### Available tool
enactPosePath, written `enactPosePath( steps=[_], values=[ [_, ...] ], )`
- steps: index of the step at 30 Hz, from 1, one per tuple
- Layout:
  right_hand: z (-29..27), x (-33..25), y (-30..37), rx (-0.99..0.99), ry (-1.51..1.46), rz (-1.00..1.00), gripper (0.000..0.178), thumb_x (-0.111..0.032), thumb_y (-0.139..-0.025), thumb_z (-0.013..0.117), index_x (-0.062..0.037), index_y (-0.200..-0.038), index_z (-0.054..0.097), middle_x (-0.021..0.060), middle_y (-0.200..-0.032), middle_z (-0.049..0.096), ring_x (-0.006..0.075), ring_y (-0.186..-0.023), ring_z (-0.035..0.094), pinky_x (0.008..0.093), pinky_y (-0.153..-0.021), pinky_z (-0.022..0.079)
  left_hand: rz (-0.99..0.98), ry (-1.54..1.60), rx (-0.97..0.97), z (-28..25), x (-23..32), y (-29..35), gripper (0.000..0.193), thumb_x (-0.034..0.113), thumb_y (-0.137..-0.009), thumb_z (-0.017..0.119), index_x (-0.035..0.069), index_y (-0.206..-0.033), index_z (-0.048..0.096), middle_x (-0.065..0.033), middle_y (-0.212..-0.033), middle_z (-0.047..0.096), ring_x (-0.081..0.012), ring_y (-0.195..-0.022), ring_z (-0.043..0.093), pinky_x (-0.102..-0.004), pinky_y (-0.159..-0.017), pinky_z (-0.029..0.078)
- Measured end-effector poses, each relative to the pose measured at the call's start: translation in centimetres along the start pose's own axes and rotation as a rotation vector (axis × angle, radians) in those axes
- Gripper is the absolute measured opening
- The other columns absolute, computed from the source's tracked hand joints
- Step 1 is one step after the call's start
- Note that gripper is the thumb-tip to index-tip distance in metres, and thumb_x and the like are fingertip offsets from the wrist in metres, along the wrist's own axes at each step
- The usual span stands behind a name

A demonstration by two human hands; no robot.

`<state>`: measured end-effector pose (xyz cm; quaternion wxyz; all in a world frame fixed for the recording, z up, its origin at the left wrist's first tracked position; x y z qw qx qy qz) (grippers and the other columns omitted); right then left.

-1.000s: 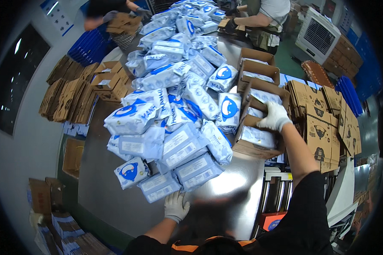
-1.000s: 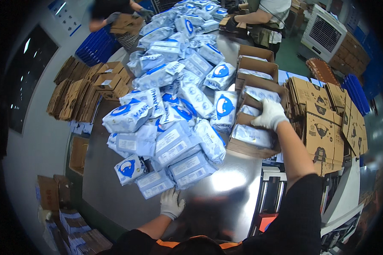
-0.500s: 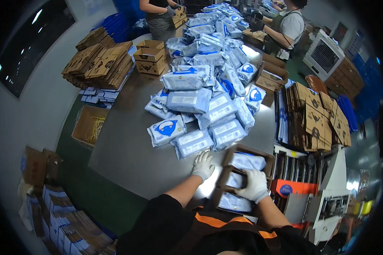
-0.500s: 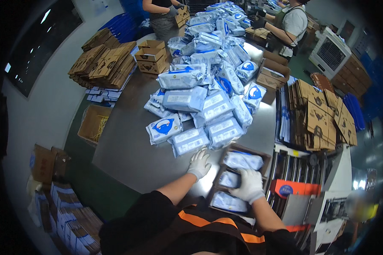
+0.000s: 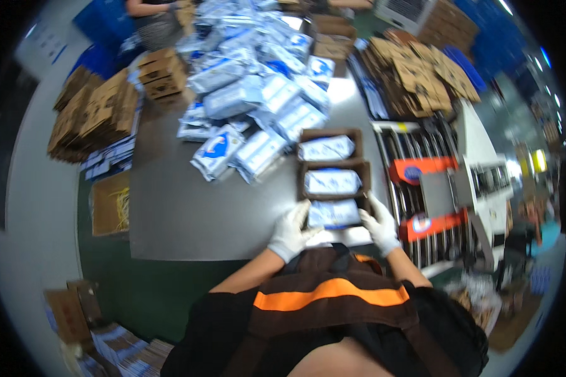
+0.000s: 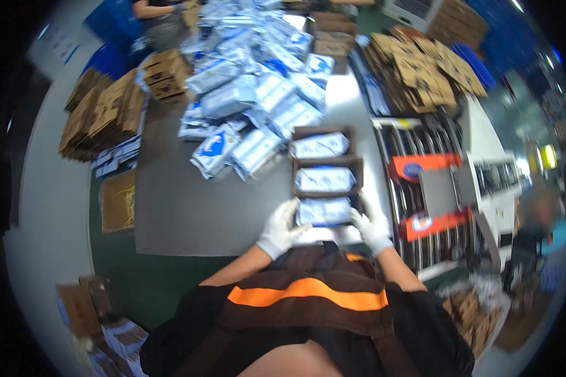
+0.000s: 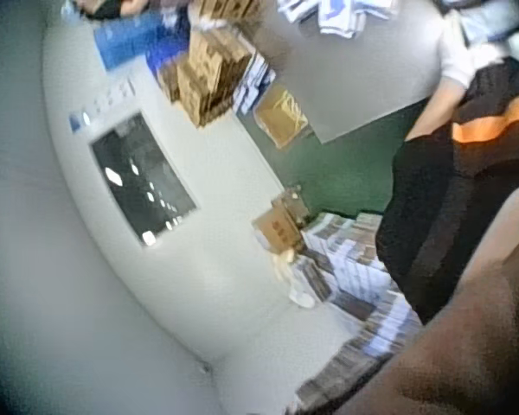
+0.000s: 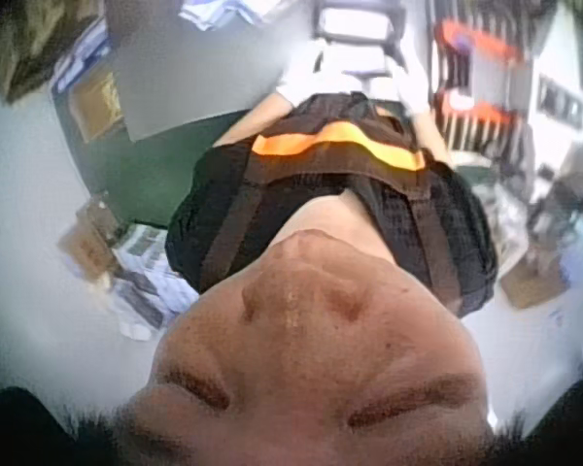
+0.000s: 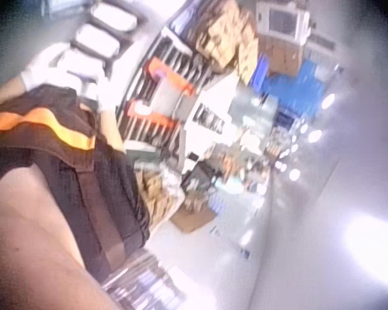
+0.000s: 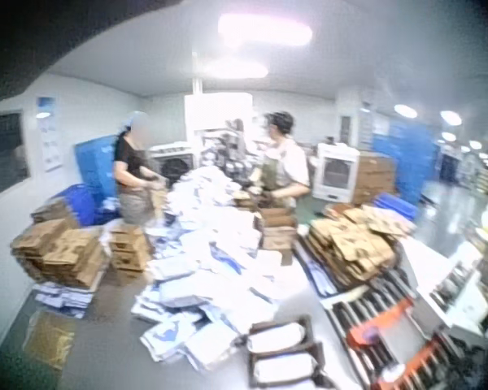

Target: The person assembles flat cardboard boxes on a metal table, places white packaged items into them, and closes the flaps. The person then moves the filled boxes to a conveyor belt for sealing.

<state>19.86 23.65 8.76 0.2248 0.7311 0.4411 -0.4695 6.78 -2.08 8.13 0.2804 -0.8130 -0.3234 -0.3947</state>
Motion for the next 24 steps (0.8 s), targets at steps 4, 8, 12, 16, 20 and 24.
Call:
enactPosePath(
  steps=[4, 8, 12, 16, 20, 24],
  values=[
    [3.3, -4.5, -0.1, -0.549, 0.698, -0.53, 0.032, -0.03, -0.099, 0.053, -0.0022, -0.107, 0.067, 0.0168, -0.116, 0.065, 0.038, -0.108, 0.06, 0.0457, -0.102, 0.046, 0.224, -0.374, -0.408, 0.9, 1.3, -2.9, 0.044, 0.04, -0.094, 0.067, 0.007, -0.122, 0.072, -0.0115, -0.125, 0.068, -0.0348, -0.119, 0.062, -0.043, -0.102, 0.049],
    [2.8, -1.9, -1.8, -0.772, 0.601, -0.497, 0.038, -0.036, -0.103, 0.05, -0.0054, -0.115, 0.069, 0.0161, -0.126, 0.067, 0.035, -0.125, 0.057, 0.0441, -0.111, 0.042, 0.253, -0.363, -0.554, 1.1, 2.1, -4.4, 0.04, 0.044, -0.096, 0.062, 0.009, -0.11, 0.077, -0.0075, -0.118, 0.072, -0.0324, -0.12, 0.061, -0.0427, -0.104, 0.048],
    [2.9, -4.3, -4.0, -0.735, 0.714, 0.044, 0.036, -0.043, -0.1, 0.057, -0.0131, -0.114, 0.071, 0.0139, -0.12, 0.07, 0.0313, -0.114, 0.065, 0.0442, -0.095, 0.051, 0.029, -0.203, -0.346, 2.1, 0.2, -4.3, 0.038, 0.037, -0.085, 0.079, 0.005, -0.105, 0.076, -0.013, -0.114, 0.073, -0.0307, -0.12, 0.062, -0.0417, -0.104, 0.049],
    [2.8, -6.5, -3.9, -0.006, 0.704, -0.616, 0.062, -0.031, -0.083, 0.076, -0.0093, -0.138, 0.057, 0.022, -0.135, 0.058, 0.0396, -0.129, 0.054, 0.0517, -0.109, 0.043, -0.441, -0.13, 0.167, 3.5, -1.9, -3.6, 0.059, 0.034, -0.071, 0.093, 0.004, -0.115, 0.066, -0.0167, -0.11, 0.067, -0.0291, -0.103, 0.064, -0.0415, -0.093, 0.052],
    [2.0, -3.2, 1.9, -0.273, 0.706, -0.407, 0.076, -0.04, -0.085, 0.071, 0.0026, -0.144, 0.049, 0.0249, -0.149, 0.049, 0.0395, -0.141, 0.045, 0.0517, -0.122, 0.028, -0.754, 0.352, -0.004, 7.4, -5.4, -0.7, 0.067, 0.025, -0.079, 0.09, -0.002, -0.123, 0.047, -0.0166, -0.113, 0.064, -0.0233, -0.093, 0.065, -0.0337, -0.081, 0.058],
    [-2.4, 0.6, 2.9, -0.267, 0.715, -0.262, 0.066, -0.04, -0.091, 0.066, -0.0009, -0.143, 0.053, 0.0231, -0.149, 0.051, 0.0376, -0.141, 0.046, 0.0514, -0.12, 0.031, -0.738, 0.56, -0.187, 13.7, -6.5, -0.3, 0.066, 0.021, -0.088, 0.083, -0.001, -0.13, 0.037, -0.0214, -0.121, 0.063, -0.025, -0.098, 0.069, -0.0368, -0.077, 0.062]
  ],
)
Point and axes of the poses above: each hand's wrist, its own y-axis away from the middle knuckle, its own z-axis out of the palm, x = y × z, the point moved 3 cm from there along -y, towards the middle knuckle
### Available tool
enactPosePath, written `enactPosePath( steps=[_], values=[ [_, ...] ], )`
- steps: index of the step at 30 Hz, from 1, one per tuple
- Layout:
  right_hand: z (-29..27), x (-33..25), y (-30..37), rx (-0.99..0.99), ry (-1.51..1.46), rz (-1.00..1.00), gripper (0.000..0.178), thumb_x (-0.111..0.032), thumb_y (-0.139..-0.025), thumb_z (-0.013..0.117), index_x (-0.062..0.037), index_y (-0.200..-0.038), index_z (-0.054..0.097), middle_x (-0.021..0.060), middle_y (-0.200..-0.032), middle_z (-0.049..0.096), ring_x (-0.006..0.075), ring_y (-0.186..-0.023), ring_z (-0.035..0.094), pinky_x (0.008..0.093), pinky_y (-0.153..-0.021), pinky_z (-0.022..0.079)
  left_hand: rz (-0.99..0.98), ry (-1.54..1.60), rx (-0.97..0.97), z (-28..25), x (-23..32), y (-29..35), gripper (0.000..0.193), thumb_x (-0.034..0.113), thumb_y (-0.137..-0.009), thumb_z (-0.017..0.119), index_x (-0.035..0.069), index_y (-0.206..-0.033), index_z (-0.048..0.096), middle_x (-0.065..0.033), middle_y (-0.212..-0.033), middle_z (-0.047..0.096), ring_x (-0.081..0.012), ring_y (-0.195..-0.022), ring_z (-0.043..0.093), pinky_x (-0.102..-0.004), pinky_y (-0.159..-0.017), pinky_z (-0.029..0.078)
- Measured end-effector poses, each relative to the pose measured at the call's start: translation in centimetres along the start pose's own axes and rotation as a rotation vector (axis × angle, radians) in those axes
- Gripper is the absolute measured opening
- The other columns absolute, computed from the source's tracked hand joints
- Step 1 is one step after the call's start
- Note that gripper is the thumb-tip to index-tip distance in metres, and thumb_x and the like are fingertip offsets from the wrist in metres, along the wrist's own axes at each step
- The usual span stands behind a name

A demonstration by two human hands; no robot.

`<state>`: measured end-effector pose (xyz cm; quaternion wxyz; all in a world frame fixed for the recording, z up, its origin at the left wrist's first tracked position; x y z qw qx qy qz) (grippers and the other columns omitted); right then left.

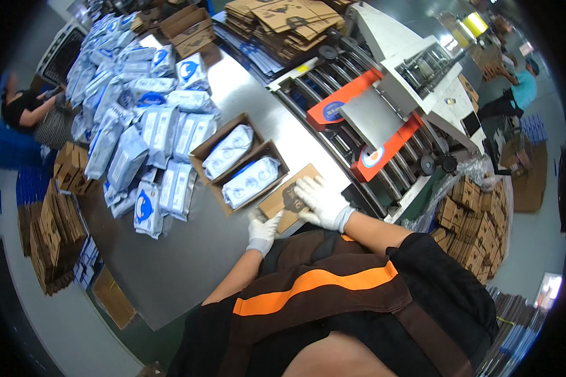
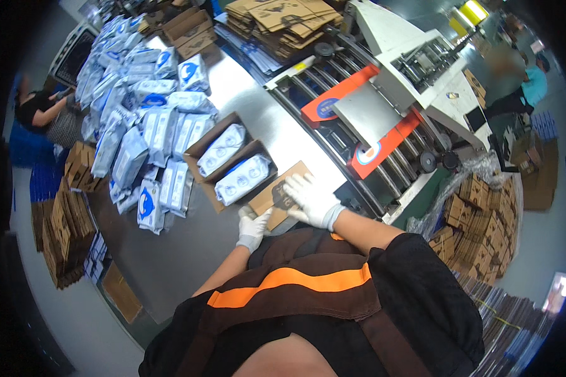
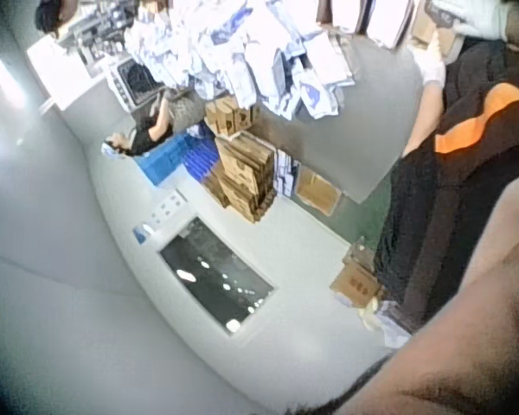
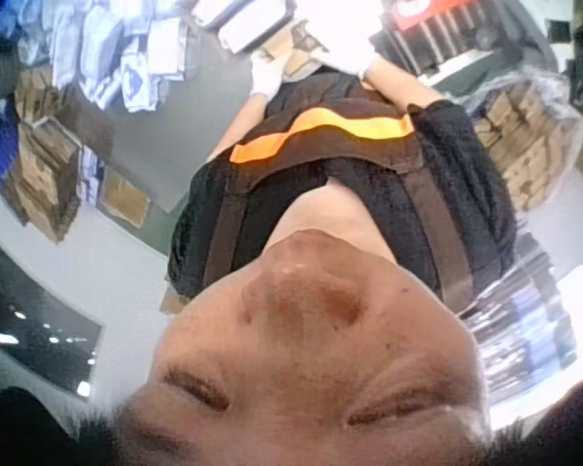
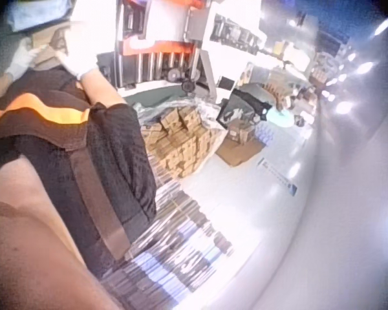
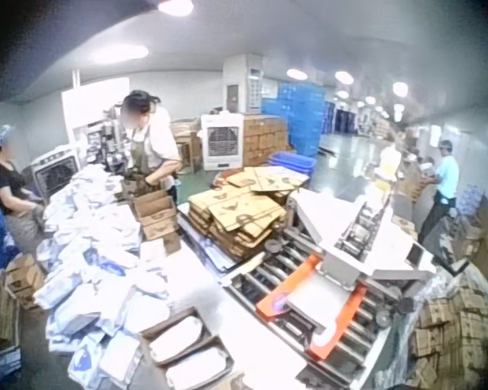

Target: The person assembles flat cardboard boxes on a metal table, places white packaged items into them, and closes the flaps. The person then moves the filled boxes to a conveyor belt for sealing.

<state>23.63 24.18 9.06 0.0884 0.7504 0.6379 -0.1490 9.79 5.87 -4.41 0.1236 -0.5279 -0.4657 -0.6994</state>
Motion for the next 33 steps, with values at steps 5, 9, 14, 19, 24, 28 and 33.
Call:
enactPosePath(
  steps=[5, 9, 14, 19, 24, 28, 33],
  values=[
    [-1.2, 12.1, -0.3, 0.227, 0.061, 0.176, 0.049, -0.03, -0.097, 0.055, -0.0028, -0.138, 0.057, 0.0196, -0.144, 0.056, 0.0373, -0.136, 0.049, 0.0512, -0.119, 0.031, -0.186, 0.09, -0.37, 12.2, 7.7, -3.4, 0.071, 0.015, -0.087, 0.083, -0.002, -0.137, 0.035, -0.0221, -0.113, 0.063, -0.0257, -0.08, 0.069, -0.0373, -0.059, 0.062],
    [-1.9, 15.9, -1.3, 0.362, 0.055, 0.373, 0.037, -0.026, -0.096, 0.057, -0.0028, -0.124, 0.064, 0.0208, -0.134, 0.06, 0.0404, -0.127, 0.054, 0.0473, -0.11, 0.041, -0.211, 0.028, -0.248, 18.8, 9.2, -4.4, 0.055, 0.011, -0.089, 0.079, -0.009, -0.131, 0.049, -0.0189, -0.103, 0.066, -0.0245, -0.087, 0.07, -0.0337, -0.066, 0.061],
    [-5.1, 9.7, -4.3, 0.245, -0.497, 0.489, 0.035, -0.037, -0.092, 0.068, -0.0029, -0.1, 0.068, 0.0163, -0.095, 0.071, 0.0338, -0.088, 0.069, 0.0404, -0.082, 0.054, 0.175, -0.391, -0.508, 11.8, 15.0, 0.3, 0.052, 0.014, -0.09, 0.076, -0.004, -0.135, 0.057, -0.0202, -0.124, 0.067, -0.0267, -0.11, 0.066, -0.0374, -0.099, 0.052],
    [-0.8, 5.5, -10.6, 0.061, -0.903, 0.623, 0.047, -0.044, -0.082, 0.081, -0.0009, -0.088, 0.062, 0.0083, -0.078, 0.065, 0.0174, -0.075, 0.06, 0.0332, -0.069, 0.052, 0.713, -0.763, 0.471, -3.4, 18.2, 5.8, 0.073, 0.028, -0.076, 0.09, -0.004, -0.134, 0.057, -0.0256, -0.136, 0.055, -0.037, -0.123, 0.059, -0.0427, -0.109, 0.047],
    [1.5, 4.8, -9.1, -0.072, -0.538, 0.679, 0.026, -0.023, -0.077, 0.066, 0.0008, -0.086, 0.065, 0.0199, -0.083, 0.07, 0.0346, -0.078, 0.068, 0.043, -0.076, 0.054, 0.339, -0.585, 0.234, -4.8, 12.9, 6.7, 0.091, 0.048, -0.082, 0.083, -0.005, -0.145, 0.045, -0.0249, -0.134, 0.056, -0.0386, -0.119, 0.062, -0.0453, -0.104, 0.051],
    [-2.5, 4.2, -7.9, -0.363, -0.092, 0.636, 0.042, -0.038, -0.081, 0.068, -0.0006, -0.101, 0.073, 0.0227, -0.097, 0.074, 0.0345, -0.091, 0.072, 0.042, -0.086, 0.055, 0.55, -1.07, 0.095, -1.9, 13.9, 6.1, 0.071, 0.051, -0.089, 0.07, 0.0, -0.134, 0.052, -0.0232, -0.119, 0.064, -0.0393, -0.109, 0.065, -0.0483, -0.096, 0.051],
    [1.8, 6.2, -11.6, -0.705, -0.555, 0.655, 0.044, -0.05, -0.089, 0.071, -0.0069, -0.08, 0.076, 0.0111, -0.076, 0.073, 0.0172, -0.056, 0.063, 0.0325, -0.057, 0.054, 0.779, -1.503, -0.177, 1.7, 18.6, 1.5, 0.053, 0.047, -0.099, 0.055, -0.001, -0.114, 0.07, -0.0178, -0.1, 0.071, -0.0371, -0.103, 0.067, -0.0468, -0.099, 0.049]
  ],
)
Point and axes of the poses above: each hand's wrist, its own y-axis away from the middle knuckle, its own z-axis out of the palm, x = y × z, the point moved 3 cm from there along -y, towards the middle knuckle
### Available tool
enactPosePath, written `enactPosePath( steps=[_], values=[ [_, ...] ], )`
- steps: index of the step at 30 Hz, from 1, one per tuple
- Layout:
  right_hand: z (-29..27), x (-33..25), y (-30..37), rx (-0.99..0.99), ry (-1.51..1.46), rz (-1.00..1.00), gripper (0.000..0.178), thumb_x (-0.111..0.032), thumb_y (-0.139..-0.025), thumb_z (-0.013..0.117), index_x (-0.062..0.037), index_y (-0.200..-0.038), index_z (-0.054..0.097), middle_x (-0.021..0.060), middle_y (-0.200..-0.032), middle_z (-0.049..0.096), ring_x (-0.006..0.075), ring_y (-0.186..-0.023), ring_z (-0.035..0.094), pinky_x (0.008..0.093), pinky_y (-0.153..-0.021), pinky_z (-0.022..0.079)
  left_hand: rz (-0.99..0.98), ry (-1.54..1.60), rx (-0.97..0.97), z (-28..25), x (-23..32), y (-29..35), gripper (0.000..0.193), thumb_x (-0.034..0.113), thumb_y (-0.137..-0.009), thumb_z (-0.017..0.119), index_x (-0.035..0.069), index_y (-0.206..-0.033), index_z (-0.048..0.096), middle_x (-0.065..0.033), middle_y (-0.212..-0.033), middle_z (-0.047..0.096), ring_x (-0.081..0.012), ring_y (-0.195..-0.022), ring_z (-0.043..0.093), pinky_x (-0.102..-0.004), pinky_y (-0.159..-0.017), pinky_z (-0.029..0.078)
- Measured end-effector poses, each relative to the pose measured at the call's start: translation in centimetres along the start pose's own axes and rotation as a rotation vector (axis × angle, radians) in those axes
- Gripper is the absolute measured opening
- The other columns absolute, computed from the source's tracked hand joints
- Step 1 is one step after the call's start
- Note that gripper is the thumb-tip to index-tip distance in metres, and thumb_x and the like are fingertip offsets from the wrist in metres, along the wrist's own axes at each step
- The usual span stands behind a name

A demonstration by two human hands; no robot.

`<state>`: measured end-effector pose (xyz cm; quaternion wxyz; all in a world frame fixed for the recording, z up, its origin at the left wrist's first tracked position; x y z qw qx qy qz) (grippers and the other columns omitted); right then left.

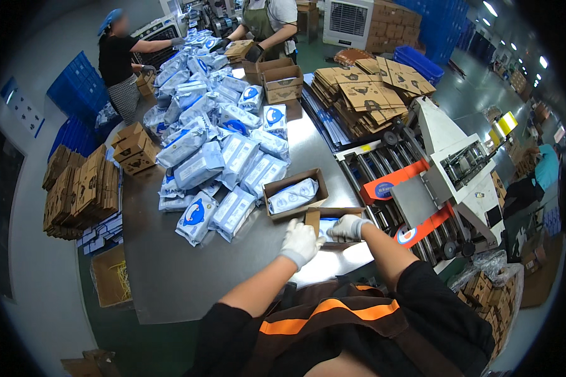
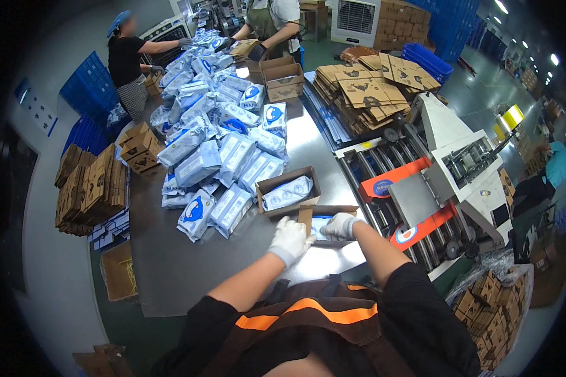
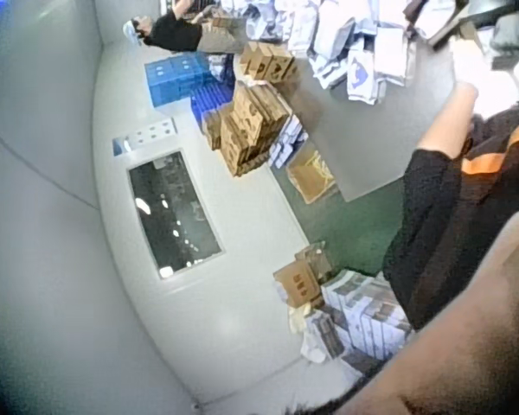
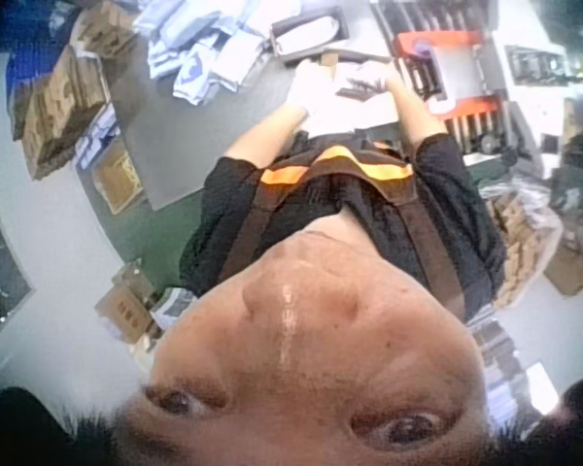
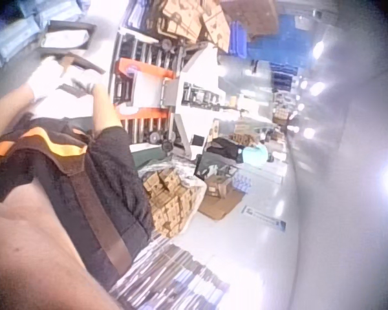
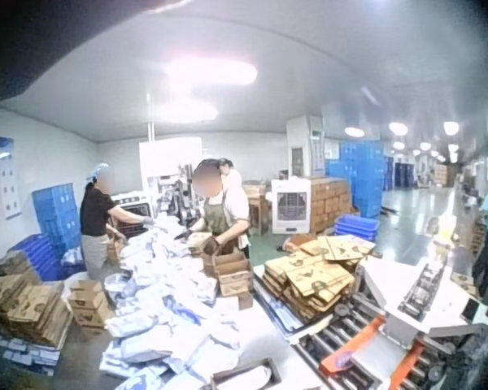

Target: The person assembles flat cardboard boxes on a metal table, places white packaged items into them, and closes the flaps. The person then moves the filled boxes to a conveyor belt for sealing.

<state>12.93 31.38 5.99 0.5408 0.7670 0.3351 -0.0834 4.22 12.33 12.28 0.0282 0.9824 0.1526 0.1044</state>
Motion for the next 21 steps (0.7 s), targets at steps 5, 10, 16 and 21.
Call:
enactPosePath(
  steps=[5, 10, 16, 21],
  values=[
    [-2.4, -1.1, -1.3, 0.187, -0.38, -0.19, 0.031, -0.035, -0.097, 0.067, -0.0051, -0.097, 0.075, 0.0104, -0.08, 0.075, 0.0214, -0.064, 0.071, 0.0329, -0.059, 0.056, -0.035, 0.186, -0.288, -2.3, -2.2, -4.2, 0.051, 0.05, -0.102, 0.049, 0.007, -0.108, 0.076, -0.0195, -0.102, 0.072, -0.0383, -0.104, 0.069, -0.0473, -0.094, 0.053],
    [-0.8, -6.2, 6.3, 0.964, 0.369, -0.664, 0.048, -0.035, -0.089, 0.065, -0.0028, -0.125, 0.064, 0.0189, -0.123, 0.065, 0.0367, -0.119, 0.059, 0.0492, -0.105, 0.045, -0.628, 0.928, 0.189, 6.0, -4.1, -3.2, 0.065, 0.044, -0.076, 0.09, -0.002, -0.111, 0.061, -0.0209, -0.107, 0.07, -0.0289, -0.097, 0.07, -0.0392, -0.088, 0.055],
    [5.4, 2.8, 7.0, 0.88, 0.52, -0.645, 0.066, -0.041, -0.091, 0.064, -0.0001, -0.141, 0.051, 0.0223, -0.148, 0.051, 0.0369, -0.142, 0.044, 0.0506, -0.119, 0.03, -0.716, 1.288, -0.008, 11.6, 0.6, -1.1, 0.066, 0.038, -0.075, 0.093, 0.001, -0.105, 0.048, -0.0138, -0.094, 0.066, -0.0156, -0.071, 0.065, -0.0319, -0.055, 0.057],
    [-1.5, 10.4, 6.3, 1.029, 0.551, -0.622, 0.048, -0.032, -0.093, 0.062, -0.0053, -0.133, 0.061, 0.0138, -0.143, 0.058, 0.0301, -0.138, 0.05, 0.0462, -0.117, 0.036, -0.735, 1.513, -0.104, 11.8, 7.6, -8.6, 0.053, 0.035, -0.092, 0.079, 0.0, -0.112, 0.045, -0.0113, -0.085, 0.061, -0.0167, -0.059, 0.06, -0.0326, -0.049, 0.057]
  ],
)
Point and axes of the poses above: each hand's wrist, its own y-axis away from the middle knuckle, its own z-axis out of the palm, x = y × z, the point moved 3 cm from there along -y, towards the middle knuckle
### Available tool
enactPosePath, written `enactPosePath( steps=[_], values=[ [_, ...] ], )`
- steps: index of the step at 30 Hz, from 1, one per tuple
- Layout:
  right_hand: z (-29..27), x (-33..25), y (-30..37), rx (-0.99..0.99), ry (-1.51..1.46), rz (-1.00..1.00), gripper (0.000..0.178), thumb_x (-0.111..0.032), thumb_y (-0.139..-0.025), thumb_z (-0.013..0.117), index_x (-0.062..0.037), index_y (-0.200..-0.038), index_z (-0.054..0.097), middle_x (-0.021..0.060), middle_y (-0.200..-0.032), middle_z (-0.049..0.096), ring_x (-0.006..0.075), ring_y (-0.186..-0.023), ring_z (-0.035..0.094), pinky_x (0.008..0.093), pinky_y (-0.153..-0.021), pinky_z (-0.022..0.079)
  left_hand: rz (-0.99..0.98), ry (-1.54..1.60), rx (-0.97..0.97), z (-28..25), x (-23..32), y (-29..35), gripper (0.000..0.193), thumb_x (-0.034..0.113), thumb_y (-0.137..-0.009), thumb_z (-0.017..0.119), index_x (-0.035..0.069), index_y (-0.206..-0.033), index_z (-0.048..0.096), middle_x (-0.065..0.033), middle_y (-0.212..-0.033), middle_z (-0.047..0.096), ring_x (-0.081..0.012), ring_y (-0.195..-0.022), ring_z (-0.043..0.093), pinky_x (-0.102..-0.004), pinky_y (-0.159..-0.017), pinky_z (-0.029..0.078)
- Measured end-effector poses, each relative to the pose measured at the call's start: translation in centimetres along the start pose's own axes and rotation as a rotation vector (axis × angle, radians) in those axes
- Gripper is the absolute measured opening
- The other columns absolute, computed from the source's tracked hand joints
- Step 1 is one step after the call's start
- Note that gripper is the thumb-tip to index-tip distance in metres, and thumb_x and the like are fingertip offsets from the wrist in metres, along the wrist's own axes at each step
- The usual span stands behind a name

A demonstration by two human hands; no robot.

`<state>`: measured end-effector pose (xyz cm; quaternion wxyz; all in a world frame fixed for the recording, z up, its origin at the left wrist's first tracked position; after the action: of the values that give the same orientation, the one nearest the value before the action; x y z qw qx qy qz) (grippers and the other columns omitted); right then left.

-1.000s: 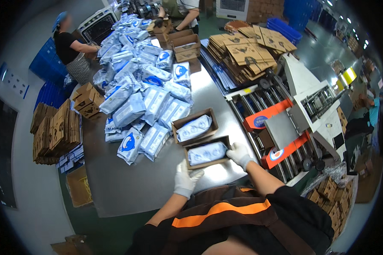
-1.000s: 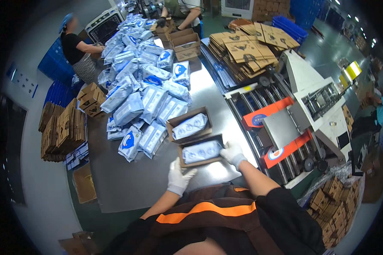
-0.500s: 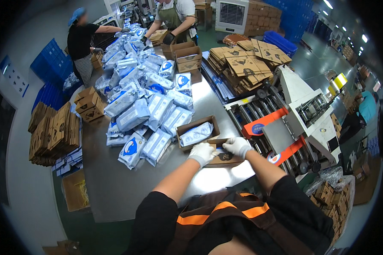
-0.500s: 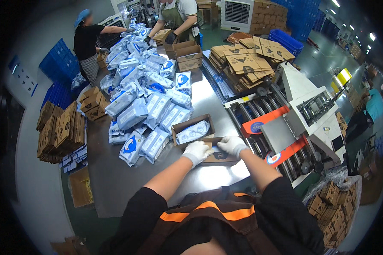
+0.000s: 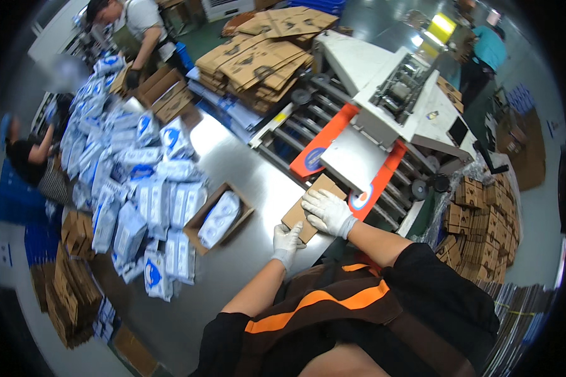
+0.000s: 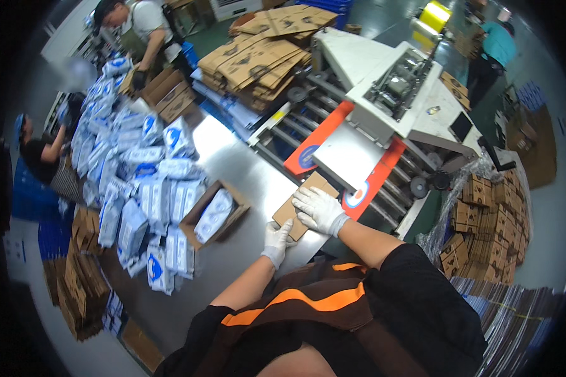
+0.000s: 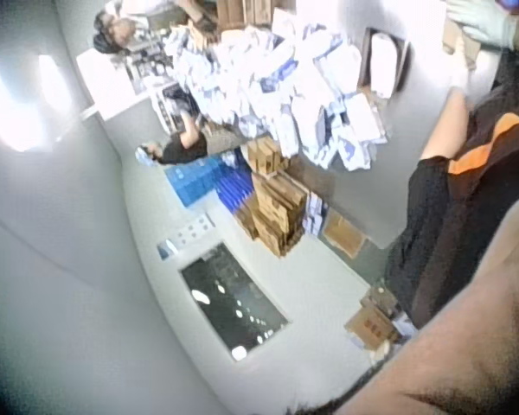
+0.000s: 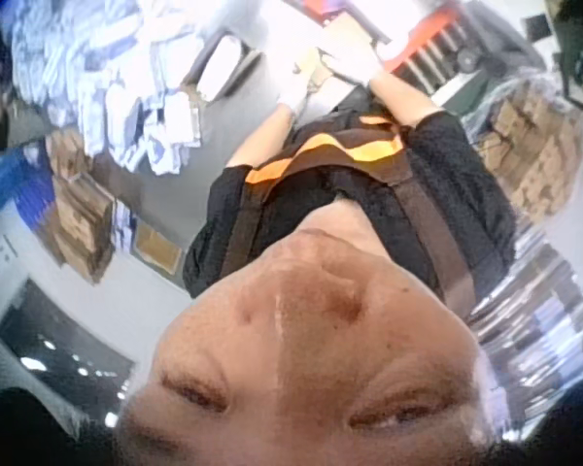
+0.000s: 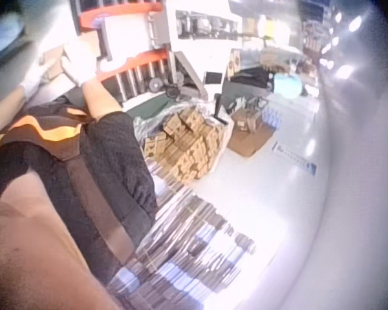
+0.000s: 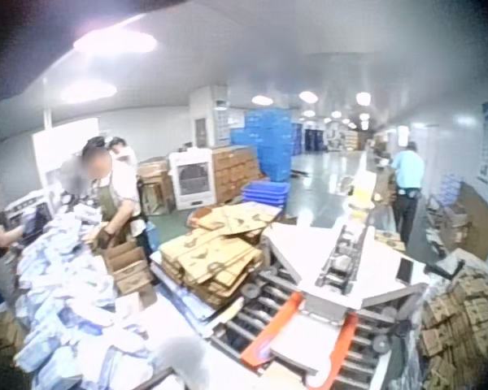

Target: The person assembles flat cardboard boxes on a metal table, places white packaged items into them, and closes the flaps. The person then moves the filled boxes to a conveyor belt for sealing.

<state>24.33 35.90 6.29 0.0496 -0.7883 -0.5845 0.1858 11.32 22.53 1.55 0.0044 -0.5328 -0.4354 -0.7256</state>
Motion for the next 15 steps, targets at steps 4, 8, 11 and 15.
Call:
enactPosePath(
  steps=[4, 8, 11, 15],
  values=[
    [-1.5, 4.5, -1.4, -0.028, -0.003, 0.116, 0.039, -0.024, -0.095, 0.058, -0.0054, -0.129, 0.064, 0.0131, -0.138, 0.061, 0.0319, -0.136, 0.052, 0.0462, -0.118, 0.036, -0.07, 0.031, -0.111, 4.2, 1.0, -4.0, 0.056, 0.033, -0.093, 0.078, -0.002, -0.119, 0.044, -0.0177, -0.096, 0.063, -0.022, -0.07, 0.066, -0.0344, -0.061, 0.061],
    [-4.2, 2.6, -0.9, 0.138, -0.371, 0.41, 0.026, -0.021, -0.094, 0.06, -0.0081, -0.115, 0.071, 0.0138, -0.115, 0.071, 0.0335, -0.108, 0.066, 0.0424, -0.098, 0.052, 1.104, -1.054, 0.162, -0.5, 11.2, 1.9, 0.072, 0.02, -0.075, 0.088, -0.003, -0.134, 0.054, -0.0187, -0.122, 0.066, -0.0346, -0.111, 0.065, -0.0429, -0.102, 0.05],
    [-4.0, 1.0, 0.1, 0.049, -0.553, 0.595, 0.033, -0.029, -0.099, 0.056, -0.0086, -0.121, 0.069, 0.016, -0.118, 0.07, 0.0346, -0.109, 0.067, 0.0432, -0.098, 0.052, 0.91, -1.158, 0.483, -9.8, 14.9, 5.7, 0.059, 0.019, -0.075, 0.086, 0.007, -0.128, 0.064, -0.0175, -0.117, 0.069, -0.038, -0.108, 0.066, -0.0451, -0.097, 0.052],
    [-2.2, -2.9, -2.9, -0.1, -0.594, 0.501, 0.044, -0.04, -0.099, 0.055, -0.0092, -0.128, 0.067, 0.0185, -0.123, 0.068, 0.0357, -0.111, 0.066, 0.0438, -0.1, 0.051, 0.495, -1.392, 0.359, -18.4, 8.3, 5.0, 0.026, 0.027, -0.084, 0.08, 0.016, -0.107, 0.078, -0.0119, -0.1, 0.073, -0.0352, -0.097, 0.068, -0.0462, -0.088, 0.054]
  ],
)
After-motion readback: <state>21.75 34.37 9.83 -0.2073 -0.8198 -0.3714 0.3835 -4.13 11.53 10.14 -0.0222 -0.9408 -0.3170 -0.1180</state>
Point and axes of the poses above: each hand's wrist, its own y-axis away from the middle knuckle, its own z-axis out of the palm, x = y × z, the point moved 3 cm from there along -y, towards the middle knuckle
